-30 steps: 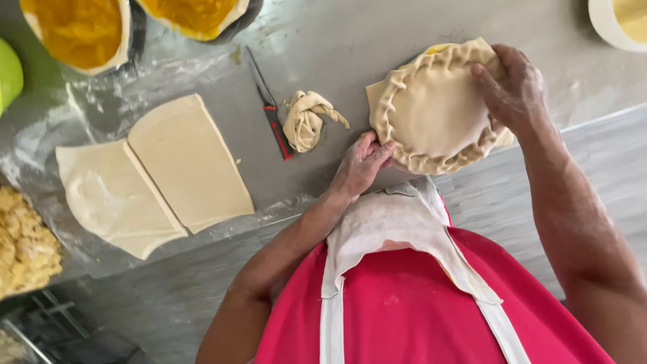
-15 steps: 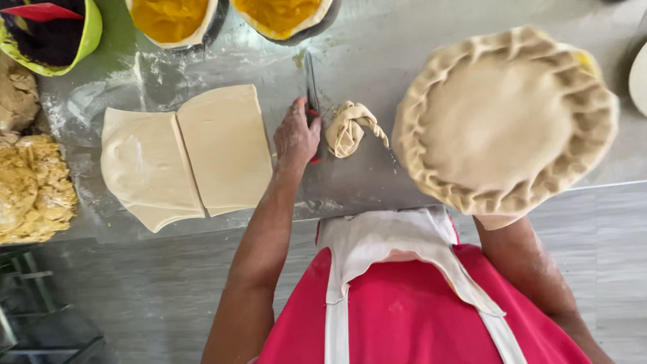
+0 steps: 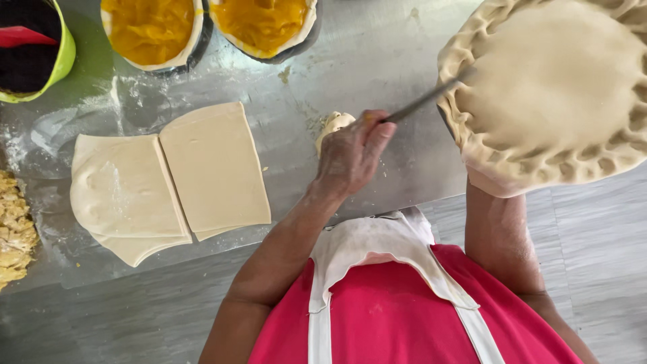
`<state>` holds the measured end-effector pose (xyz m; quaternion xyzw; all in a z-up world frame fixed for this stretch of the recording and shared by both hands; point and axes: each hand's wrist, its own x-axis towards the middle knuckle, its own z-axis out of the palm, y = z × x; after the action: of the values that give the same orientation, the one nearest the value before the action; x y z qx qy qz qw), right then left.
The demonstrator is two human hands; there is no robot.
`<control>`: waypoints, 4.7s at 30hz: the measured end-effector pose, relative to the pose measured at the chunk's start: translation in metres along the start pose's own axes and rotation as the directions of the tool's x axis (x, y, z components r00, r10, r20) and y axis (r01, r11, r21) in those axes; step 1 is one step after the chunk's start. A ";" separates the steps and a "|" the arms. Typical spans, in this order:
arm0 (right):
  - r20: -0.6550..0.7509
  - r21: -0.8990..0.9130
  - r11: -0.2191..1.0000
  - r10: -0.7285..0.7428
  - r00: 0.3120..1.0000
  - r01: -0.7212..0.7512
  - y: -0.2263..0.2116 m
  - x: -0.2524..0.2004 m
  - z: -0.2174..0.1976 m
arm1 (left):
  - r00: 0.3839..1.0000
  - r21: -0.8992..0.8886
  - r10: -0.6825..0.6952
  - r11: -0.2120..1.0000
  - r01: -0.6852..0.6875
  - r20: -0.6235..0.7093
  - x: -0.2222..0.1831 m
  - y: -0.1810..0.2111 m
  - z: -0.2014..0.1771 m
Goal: The person seals meat pies by crimping the dough edges by hand, then uses a knife to trim the excess pastry around the rim. They then gather the dough scraps and repeat the process on additional pies.
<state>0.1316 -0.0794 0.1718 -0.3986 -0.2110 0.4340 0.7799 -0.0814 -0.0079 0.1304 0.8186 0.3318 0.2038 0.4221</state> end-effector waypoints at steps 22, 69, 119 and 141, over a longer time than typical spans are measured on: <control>0.021 -0.103 0.977 0.192 0.981 -0.189 0.012 -0.051 -0.007 | 0.935 0.208 0.326 0.933 -0.294 -0.142 0.026 -0.014 -0.053; 0.083 -0.160 0.962 0.237 0.968 -0.222 0.017 -0.011 0.011 | 0.945 0.134 0.325 0.936 -0.325 0.027 0.022 -0.069 -0.055; 0.026 -0.137 0.891 0.441 0.897 -0.433 0.065 -0.003 -0.004 | 0.994 -0.201 -0.093 0.974 0.104 0.064 -0.052 -0.135 -0.100; -0.237 0.206 0.868 0.492 0.838 -0.451 0.119 -0.145 -0.094 | 0.819 -0.676 -0.479 0.493 0.548 0.314 -0.040 -0.109 0.005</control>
<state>0.0571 -0.2071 0.0224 -0.4394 0.0385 0.5655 0.6969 -0.1469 0.0070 0.0356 0.4451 0.4294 0.1504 0.7713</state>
